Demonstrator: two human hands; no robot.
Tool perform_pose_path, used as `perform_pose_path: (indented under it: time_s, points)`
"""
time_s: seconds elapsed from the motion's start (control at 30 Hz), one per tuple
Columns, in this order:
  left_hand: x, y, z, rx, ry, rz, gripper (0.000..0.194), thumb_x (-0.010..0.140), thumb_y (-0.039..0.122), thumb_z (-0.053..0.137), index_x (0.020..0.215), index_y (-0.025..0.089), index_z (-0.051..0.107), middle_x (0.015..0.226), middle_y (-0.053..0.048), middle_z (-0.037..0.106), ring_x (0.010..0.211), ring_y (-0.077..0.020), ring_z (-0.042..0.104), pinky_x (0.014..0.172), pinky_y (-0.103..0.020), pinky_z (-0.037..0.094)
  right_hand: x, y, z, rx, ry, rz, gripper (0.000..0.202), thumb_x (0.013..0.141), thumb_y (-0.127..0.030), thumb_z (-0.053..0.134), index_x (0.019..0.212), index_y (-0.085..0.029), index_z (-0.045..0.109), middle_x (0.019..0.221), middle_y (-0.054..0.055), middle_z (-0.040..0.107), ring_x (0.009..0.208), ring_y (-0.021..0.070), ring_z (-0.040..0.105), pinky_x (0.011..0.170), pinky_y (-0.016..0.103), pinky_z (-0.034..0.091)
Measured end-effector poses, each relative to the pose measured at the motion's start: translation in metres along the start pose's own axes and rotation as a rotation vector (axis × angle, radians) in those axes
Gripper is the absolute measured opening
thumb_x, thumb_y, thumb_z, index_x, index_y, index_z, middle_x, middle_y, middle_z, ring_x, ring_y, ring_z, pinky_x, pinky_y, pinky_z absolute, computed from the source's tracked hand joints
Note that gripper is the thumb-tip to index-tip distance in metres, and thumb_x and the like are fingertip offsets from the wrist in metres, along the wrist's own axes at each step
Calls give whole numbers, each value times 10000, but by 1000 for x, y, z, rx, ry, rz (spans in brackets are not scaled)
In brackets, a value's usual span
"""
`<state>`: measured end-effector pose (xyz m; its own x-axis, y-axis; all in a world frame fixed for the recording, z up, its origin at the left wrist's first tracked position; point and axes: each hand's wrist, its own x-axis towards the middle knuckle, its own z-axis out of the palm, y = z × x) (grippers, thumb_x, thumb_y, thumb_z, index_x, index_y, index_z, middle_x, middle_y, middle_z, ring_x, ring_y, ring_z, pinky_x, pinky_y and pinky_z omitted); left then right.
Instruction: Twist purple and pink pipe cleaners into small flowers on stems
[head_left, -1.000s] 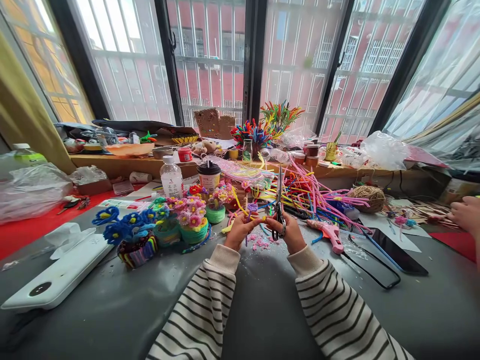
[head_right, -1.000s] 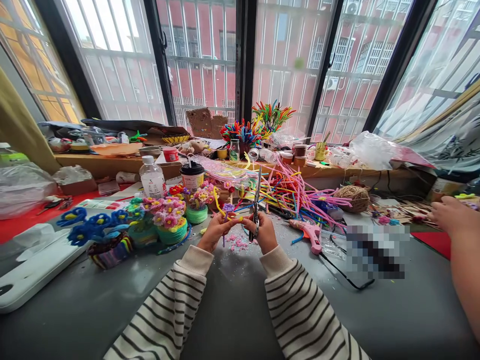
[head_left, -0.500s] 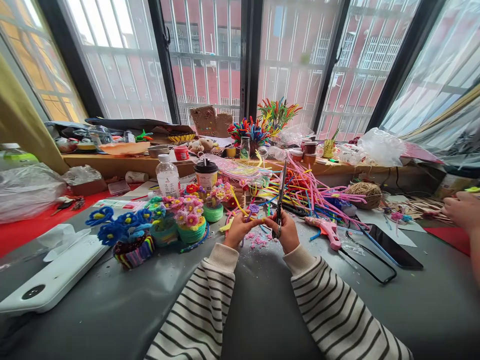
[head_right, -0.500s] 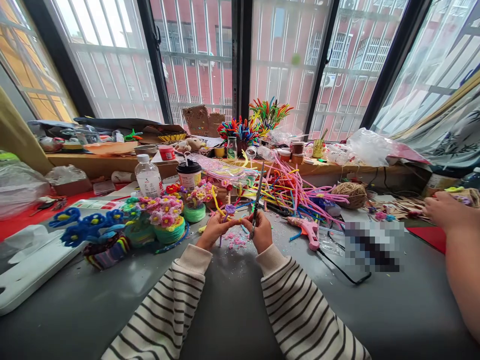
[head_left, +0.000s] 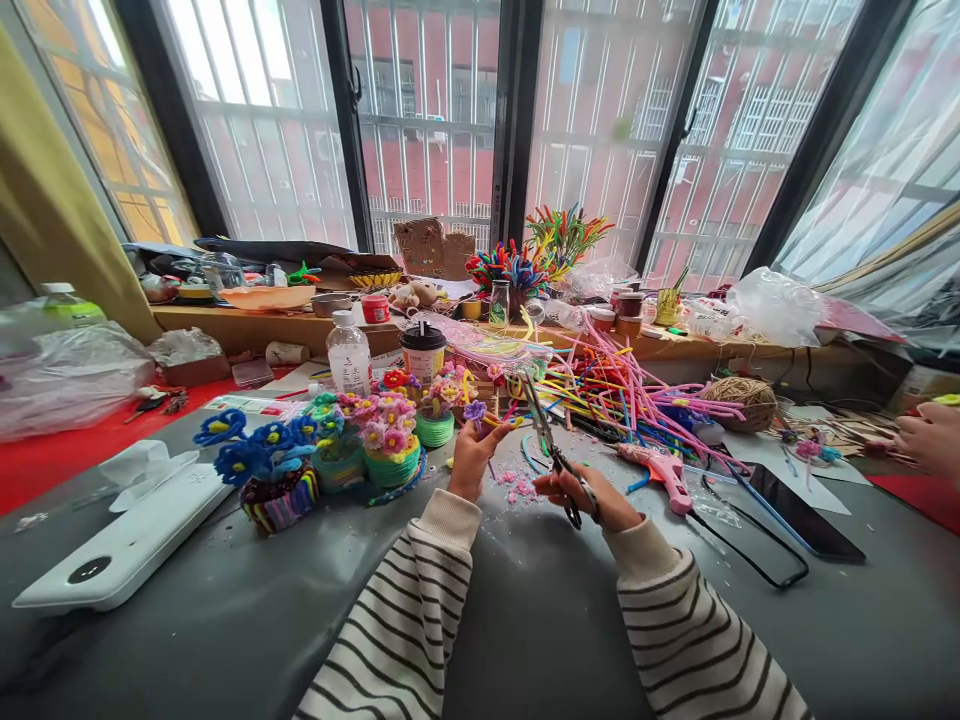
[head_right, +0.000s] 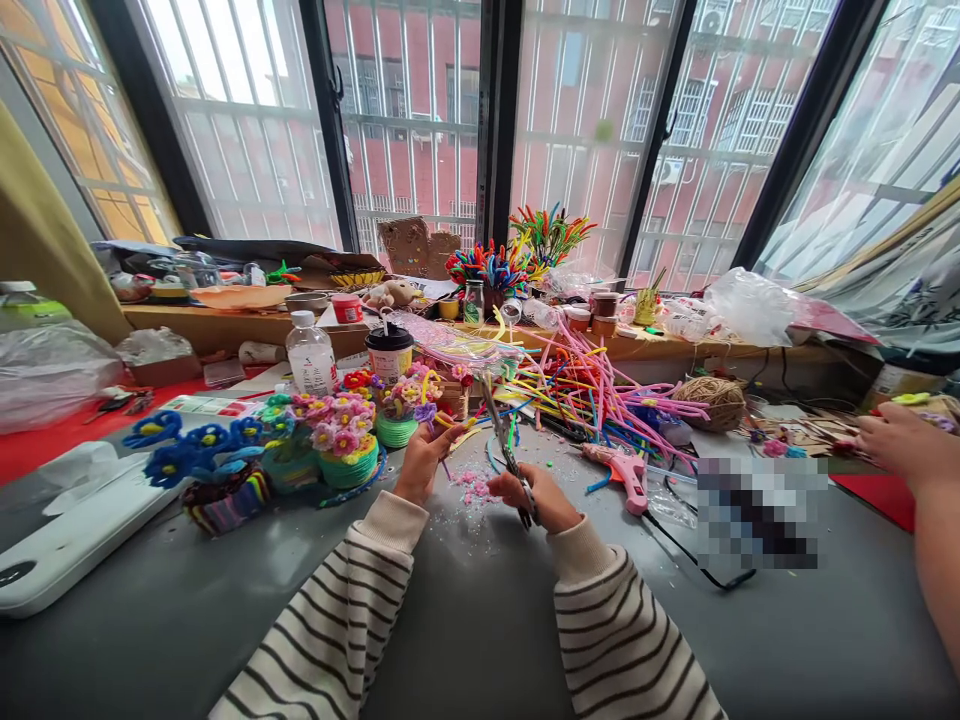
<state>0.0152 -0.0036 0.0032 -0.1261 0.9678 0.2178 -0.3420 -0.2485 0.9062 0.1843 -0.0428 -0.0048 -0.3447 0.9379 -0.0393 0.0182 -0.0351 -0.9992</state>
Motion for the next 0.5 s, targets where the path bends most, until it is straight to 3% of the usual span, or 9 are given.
perform_pose_path:
  time_s: [0.17,0.5]
  points:
    - [0,2,0,17,15,17,300,517,319,660,670,165,452,504,86,393,402,-18,252,396,-188,176,-18,4,-3,23,-235,-9,510,513,-569,578,819,-161,569,968,126,590,936,243,530,815,387,387]
    - [0,4,0,21,54,34,320,510,324,663,682,164,446,545,81,437,449,-22,338,464,-173,274,-22,0,-8,11,-282,32,507,526,-529,595,853,-143,577,991,132,577,941,244,524,801,367,398]
